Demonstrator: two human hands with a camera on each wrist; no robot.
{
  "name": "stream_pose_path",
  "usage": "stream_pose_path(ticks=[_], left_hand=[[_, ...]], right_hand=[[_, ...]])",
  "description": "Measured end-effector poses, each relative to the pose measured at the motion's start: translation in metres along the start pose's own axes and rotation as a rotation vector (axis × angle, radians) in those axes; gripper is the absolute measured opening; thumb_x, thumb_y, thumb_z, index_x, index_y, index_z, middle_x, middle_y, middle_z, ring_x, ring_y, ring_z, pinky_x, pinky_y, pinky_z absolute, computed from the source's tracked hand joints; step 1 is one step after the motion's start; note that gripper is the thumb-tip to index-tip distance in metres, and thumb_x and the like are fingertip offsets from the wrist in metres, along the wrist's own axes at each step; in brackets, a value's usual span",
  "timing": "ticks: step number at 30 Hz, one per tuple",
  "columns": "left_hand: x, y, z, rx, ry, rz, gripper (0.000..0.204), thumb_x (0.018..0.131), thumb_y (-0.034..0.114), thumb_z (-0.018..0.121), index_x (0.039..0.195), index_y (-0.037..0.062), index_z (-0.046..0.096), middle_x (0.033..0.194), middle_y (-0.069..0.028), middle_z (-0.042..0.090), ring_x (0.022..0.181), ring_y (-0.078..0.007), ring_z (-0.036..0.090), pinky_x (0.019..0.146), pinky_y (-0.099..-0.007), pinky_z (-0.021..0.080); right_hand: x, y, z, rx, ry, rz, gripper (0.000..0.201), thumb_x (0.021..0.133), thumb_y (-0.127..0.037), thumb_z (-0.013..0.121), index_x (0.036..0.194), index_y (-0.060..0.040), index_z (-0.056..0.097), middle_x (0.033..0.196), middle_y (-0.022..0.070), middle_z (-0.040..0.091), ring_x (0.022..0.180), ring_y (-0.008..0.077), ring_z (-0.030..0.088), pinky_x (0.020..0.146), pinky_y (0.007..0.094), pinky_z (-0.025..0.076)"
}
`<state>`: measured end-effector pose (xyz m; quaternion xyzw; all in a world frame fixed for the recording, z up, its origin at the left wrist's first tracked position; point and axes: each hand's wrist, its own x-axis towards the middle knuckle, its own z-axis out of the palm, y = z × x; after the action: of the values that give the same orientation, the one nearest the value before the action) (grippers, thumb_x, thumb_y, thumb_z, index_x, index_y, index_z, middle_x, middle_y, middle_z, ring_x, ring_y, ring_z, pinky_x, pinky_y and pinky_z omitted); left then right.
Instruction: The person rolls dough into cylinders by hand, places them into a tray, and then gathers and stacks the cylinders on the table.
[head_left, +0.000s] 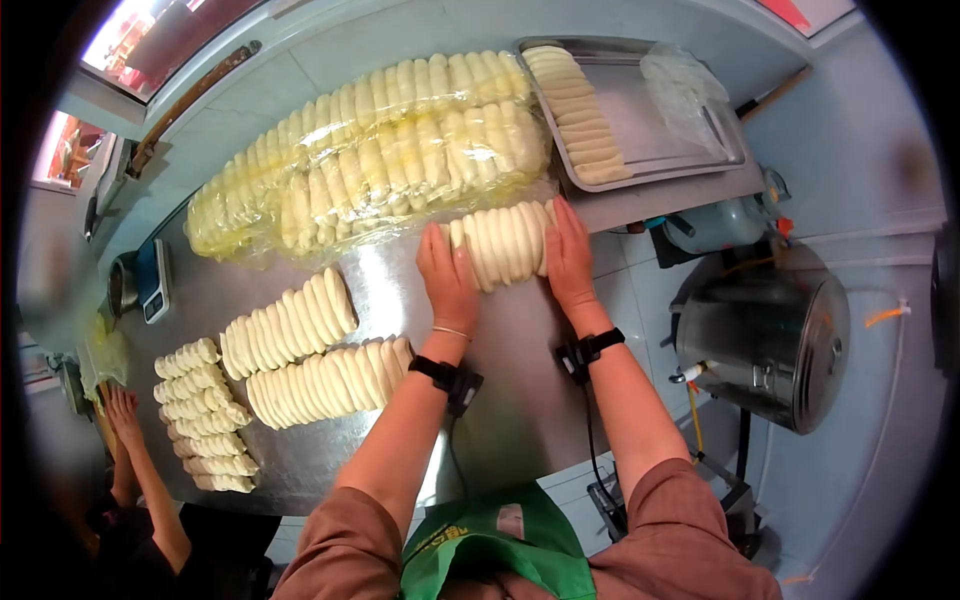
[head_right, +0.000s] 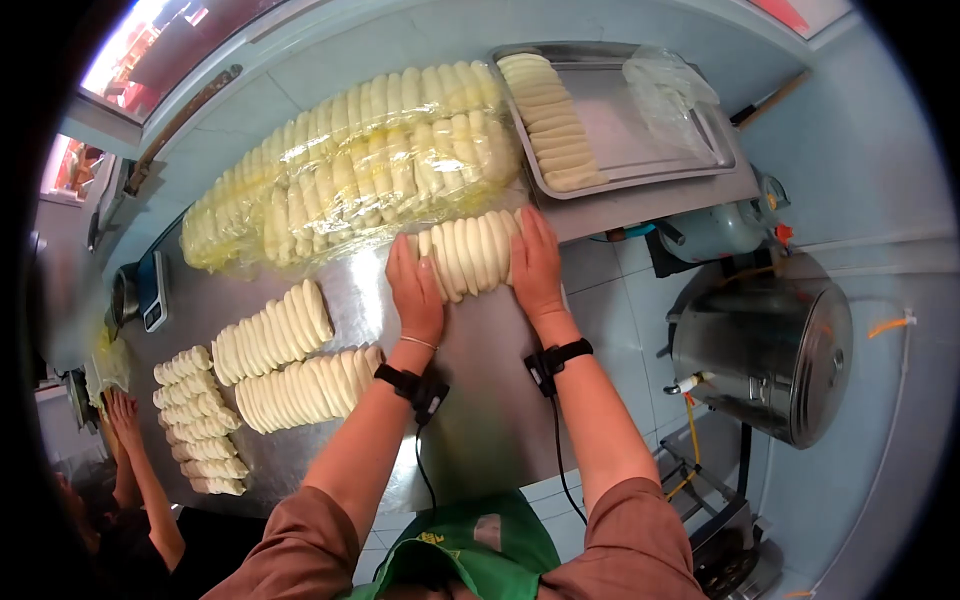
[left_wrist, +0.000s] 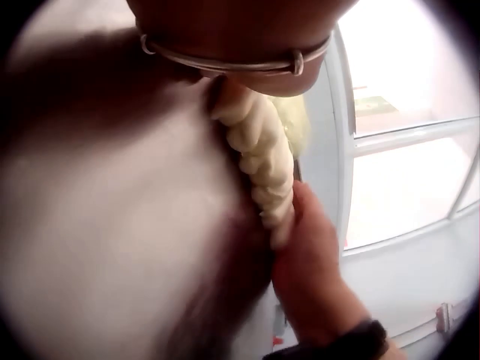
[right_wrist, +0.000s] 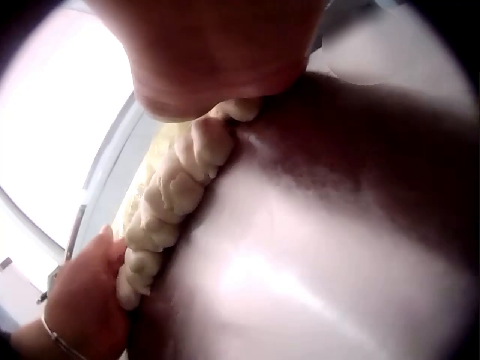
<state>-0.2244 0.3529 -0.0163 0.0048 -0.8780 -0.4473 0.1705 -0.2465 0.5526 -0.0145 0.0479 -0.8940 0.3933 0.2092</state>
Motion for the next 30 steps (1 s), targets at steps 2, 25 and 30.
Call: stream_pose_path(ticks=[2,25,30], left_hand=[[0.001,0.005,0.012,-0.002,0.023,0.016,0.055,0.103,0.018,0.047,0.147,-0.0127,0.037,0.154,-0.0307,0.035,0.141,-0.0451,0.034,0.120,-0.0490,0.025],[-0.264,-0.158,-0.460,0.625,0.549,-0.515,0.029,0.089,0.012,0.072,0.114,0.0026,0.061,0.103,-0.0150,0.056,0.096,-0.0341,0.056,0.083,-0.0423,0.048],[-0.243,-0.172,-0.470,0.621,0.587,-0.564,0.034,0.085,0.012,0.076,0.114,0.0049,0.060,0.107,-0.0160,0.054,0.097,-0.0349,0.056,0.086,-0.0430,0.048]], right_hand=[[0.002,-0.010,0.009,0.018,-0.039,0.027,0.049,0.100,-0.018,0.051,0.143,0.0056,0.048,0.146,0.0254,0.050,0.135,0.0424,0.045,0.116,0.0468,0.033],[-0.324,-0.322,0.113,0.806,-1.091,0.584,0.014,0.100,-0.015,0.063,0.107,-0.0028,0.063,0.092,0.0045,0.065,0.086,0.0126,0.061,0.076,0.0288,0.051],[-0.291,-0.455,0.282,0.509,-0.810,0.139,0.036,0.091,-0.031,0.071,0.101,0.0023,0.064,0.089,0.0215,0.068,0.084,0.0391,0.067,0.075,0.0446,0.053]])
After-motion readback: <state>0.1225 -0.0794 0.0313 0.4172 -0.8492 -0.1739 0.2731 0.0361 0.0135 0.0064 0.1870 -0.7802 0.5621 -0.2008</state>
